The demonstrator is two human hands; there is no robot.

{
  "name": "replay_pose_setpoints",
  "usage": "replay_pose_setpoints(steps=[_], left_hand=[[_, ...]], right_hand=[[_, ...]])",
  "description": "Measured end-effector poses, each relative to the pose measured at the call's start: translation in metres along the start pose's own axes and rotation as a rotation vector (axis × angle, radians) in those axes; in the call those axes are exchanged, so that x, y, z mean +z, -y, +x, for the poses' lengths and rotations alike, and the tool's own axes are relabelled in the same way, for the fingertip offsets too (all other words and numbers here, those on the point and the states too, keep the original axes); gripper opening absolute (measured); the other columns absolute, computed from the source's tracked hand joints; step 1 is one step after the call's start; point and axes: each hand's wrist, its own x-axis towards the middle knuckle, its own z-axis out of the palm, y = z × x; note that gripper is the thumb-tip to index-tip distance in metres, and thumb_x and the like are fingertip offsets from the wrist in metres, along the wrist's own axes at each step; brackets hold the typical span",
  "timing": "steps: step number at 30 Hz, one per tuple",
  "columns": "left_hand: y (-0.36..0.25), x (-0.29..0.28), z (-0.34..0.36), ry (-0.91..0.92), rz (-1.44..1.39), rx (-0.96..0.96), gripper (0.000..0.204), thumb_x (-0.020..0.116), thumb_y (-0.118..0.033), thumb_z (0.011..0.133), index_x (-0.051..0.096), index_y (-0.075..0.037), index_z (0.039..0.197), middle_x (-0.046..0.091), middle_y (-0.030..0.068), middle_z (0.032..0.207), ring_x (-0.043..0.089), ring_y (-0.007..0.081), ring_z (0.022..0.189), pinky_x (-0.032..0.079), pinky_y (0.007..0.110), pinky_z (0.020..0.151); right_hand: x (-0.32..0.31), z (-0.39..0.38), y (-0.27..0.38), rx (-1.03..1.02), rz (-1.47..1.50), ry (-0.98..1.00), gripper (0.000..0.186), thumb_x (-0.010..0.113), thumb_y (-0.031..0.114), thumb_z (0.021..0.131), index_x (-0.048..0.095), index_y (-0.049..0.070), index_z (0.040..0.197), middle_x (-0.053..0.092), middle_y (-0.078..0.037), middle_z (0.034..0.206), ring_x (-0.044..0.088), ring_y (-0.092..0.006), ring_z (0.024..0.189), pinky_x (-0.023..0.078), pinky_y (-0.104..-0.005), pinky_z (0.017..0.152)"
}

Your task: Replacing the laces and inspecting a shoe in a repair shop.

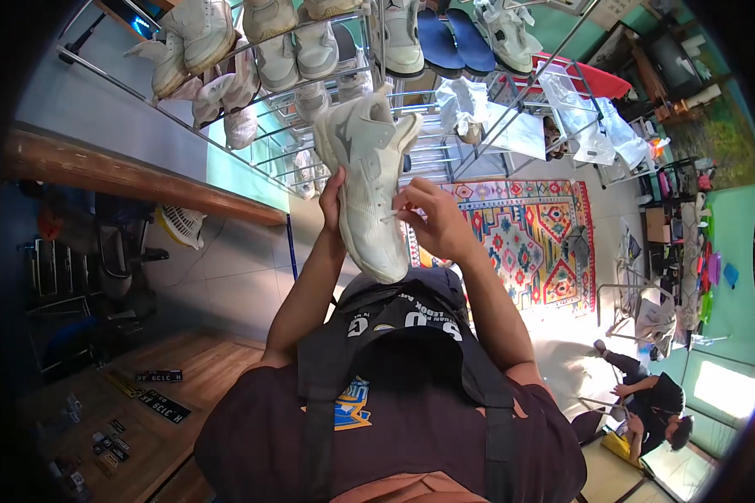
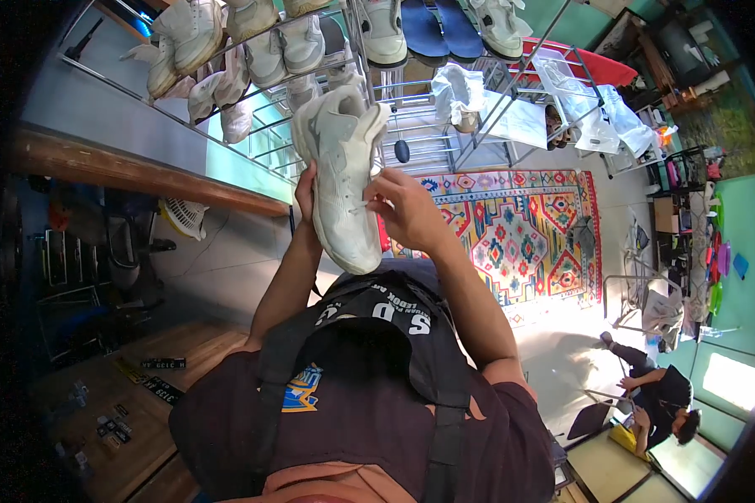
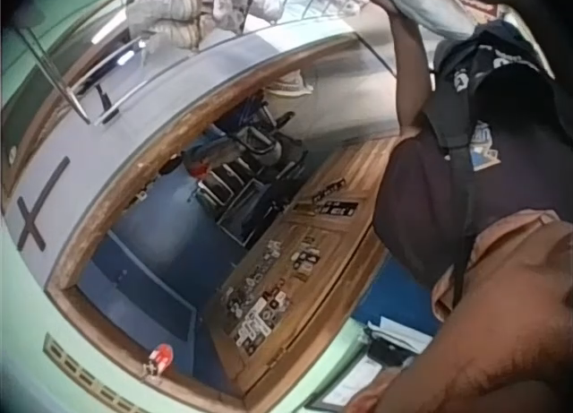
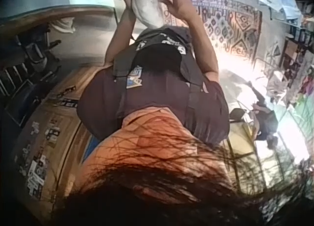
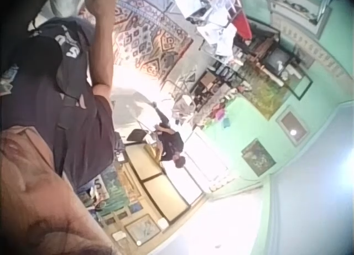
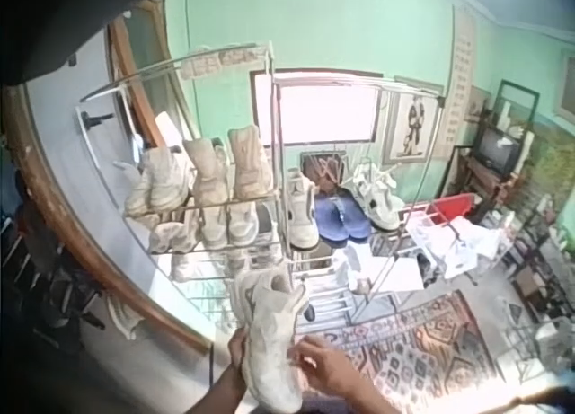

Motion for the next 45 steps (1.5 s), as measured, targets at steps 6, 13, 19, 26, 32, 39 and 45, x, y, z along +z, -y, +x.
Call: replay_pose_setpoints(steps=[6, 13, 19, 26, 32, 39, 45], left_hand=[[0.017, -0.019, 0.001, 0.089, -0.032, -0.122, 0.071, 0.048, -0.052, 0.097, 0.042, -0.002, 0.147, 0.061, 0.0183, 0.133, 0.065, 0.0297, 0.114, 0.052, 0.044, 0.101], [0.022, -0.025, -0.001, 0.044, -0.129, -0.082, 0.069, 0.047, -0.051, 0.098, 0.040, -0.005, 0.149, 0.060, 0.0170, 0.135, 0.063, 0.0301, 0.117, 0.051, 0.045, 0.104], [0.022, -0.030, -0.002, 0.040, -0.125, -0.038, 0.069, 0.051, -0.051, 0.097, 0.042, -0.005, 0.148, 0.062, 0.0158, 0.131, 0.066, 0.0292, 0.112, 0.054, 0.045, 0.099], [-0.004, -0.060, 0.004, -0.084, -0.048, 0.135, 0.066, 0.049, -0.049, 0.098, 0.045, -0.004, 0.146, 0.063, 0.0145, 0.130, 0.066, 0.0295, 0.112, 0.054, 0.046, 0.097], [-0.082, -0.101, -0.031, -0.256, 0.021, 0.367, 0.069, 0.050, -0.055, 0.096, 0.045, -0.009, 0.147, 0.060, 0.0090, 0.135, 0.060, 0.0295, 0.119, 0.050, 0.048, 0.101], [-0.122, -0.119, -0.067, -0.340, 0.116, 0.629, 0.068, 0.053, -0.053, 0.095, 0.047, -0.008, 0.145, 0.060, 0.0106, 0.132, 0.061, 0.0279, 0.115, 0.051, 0.043, 0.098], [-0.109, -0.126, -0.056, -0.308, 0.038, 0.572, 0.067, 0.052, -0.052, 0.096, 0.046, -0.007, 0.145, 0.060, 0.0118, 0.130, 0.062, 0.0280, 0.113, 0.053, 0.044, 0.096]], right_hand=[[0.001, 0.010, 0.015, -0.016, -0.069, -0.137, 0.011, 0.065, -0.004, 0.085, 0.058, 0.001, 0.093, 0.059, -0.014, 0.085, 0.062, -0.0331, 0.078, 0.049, -0.0370, 0.068], [0.022, -0.015, 0.007, -0.046, 0.027, -0.182, 0.014, 0.075, 0.003, 0.081, 0.071, 0.006, 0.093, 0.066, -0.011, 0.090, 0.065, -0.0303, 0.091, 0.052, -0.0384, 0.079], [0.040, -0.015, -0.007, -0.103, -0.154, -0.308, 0.018, 0.070, -0.005, 0.078, 0.065, 0.003, 0.093, 0.062, -0.013, 0.096, 0.061, -0.0340, 0.091, 0.050, -0.0409, 0.080], [-0.005, -0.025, 0.019, 0.005, 0.099, 0.001, 0.014, 0.065, -0.007, 0.080, 0.059, -0.001, 0.092, 0.057, -0.015, 0.093, 0.058, -0.0355, 0.089, 0.047, -0.0381, 0.078], [-0.124, -0.102, 0.030, 0.012, 0.225, -0.081, 0.023, 0.067, 0.008, 0.074, 0.065, -0.005, 0.092, 0.064, -0.018, 0.094, 0.061, -0.0317, 0.086, 0.048, -0.0409, 0.075], [-0.298, -0.277, -0.017, -0.124, 0.563, -0.644, 0.018, 0.070, 0.014, 0.087, 0.063, 0.001, 0.098, 0.055, -0.015, 0.112, 0.050, -0.0265, 0.101, 0.039, -0.0405, 0.090], [-0.308, -0.381, -0.103, -0.172, 0.617, -0.908, 0.028, 0.072, 0.014, 0.089, 0.066, 0.001, 0.113, 0.057, -0.012, 0.117, 0.055, -0.0239, 0.104, 0.044, -0.0413, 0.093]])
